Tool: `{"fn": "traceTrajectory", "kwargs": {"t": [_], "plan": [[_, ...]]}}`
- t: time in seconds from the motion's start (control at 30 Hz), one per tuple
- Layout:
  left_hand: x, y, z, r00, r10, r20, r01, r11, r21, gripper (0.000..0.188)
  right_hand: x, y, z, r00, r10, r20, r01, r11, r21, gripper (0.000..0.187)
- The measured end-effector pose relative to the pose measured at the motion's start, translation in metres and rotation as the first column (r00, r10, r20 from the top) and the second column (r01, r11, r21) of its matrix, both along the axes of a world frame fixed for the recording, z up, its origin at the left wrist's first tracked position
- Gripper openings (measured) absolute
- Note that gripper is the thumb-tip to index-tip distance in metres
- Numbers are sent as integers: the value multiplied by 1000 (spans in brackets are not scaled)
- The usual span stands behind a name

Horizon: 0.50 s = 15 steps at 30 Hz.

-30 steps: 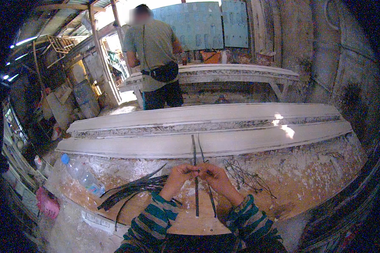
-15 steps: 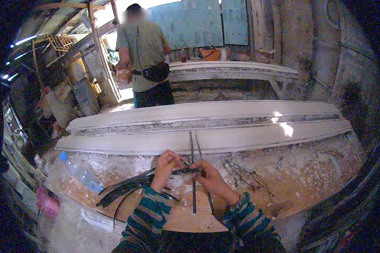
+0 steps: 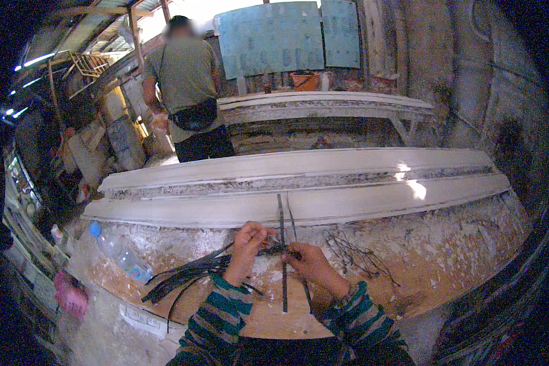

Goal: The person repeatedly strips the outer insulation from black cables by hand, peeling the sheath off and setting the stripped pieces aside. A coworker in the background handles a bag and works on a separate surface.

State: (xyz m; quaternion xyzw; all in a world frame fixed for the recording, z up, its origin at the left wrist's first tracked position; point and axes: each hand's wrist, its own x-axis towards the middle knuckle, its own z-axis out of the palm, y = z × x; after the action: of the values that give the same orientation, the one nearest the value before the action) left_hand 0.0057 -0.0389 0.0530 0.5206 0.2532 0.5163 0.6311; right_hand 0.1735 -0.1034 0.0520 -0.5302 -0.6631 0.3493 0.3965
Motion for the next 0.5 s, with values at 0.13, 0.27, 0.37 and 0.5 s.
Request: {"fn": "traceTrajectory", "kwargs": {"t": [0.13,0.27,0.37,0.5], "plan": [[7,-3,-6,990,-75,-115,84,993,78,23,1,0,2,998,-43,-37,43,999,7,22],[6,1,-13,959,-119,-259,135,990,43,20,-1,1,0,998,-60,-33,61,997,39,23],[5,2,-16,975,-114,-189,115,993,-3,19,-1,1,-4,999,-48,-10,49,997,62,23],[3,4,-15,987,-80,-142,70,995,-72,18,-3,1,-4,997,-71,36,67,991,120,21]]}}
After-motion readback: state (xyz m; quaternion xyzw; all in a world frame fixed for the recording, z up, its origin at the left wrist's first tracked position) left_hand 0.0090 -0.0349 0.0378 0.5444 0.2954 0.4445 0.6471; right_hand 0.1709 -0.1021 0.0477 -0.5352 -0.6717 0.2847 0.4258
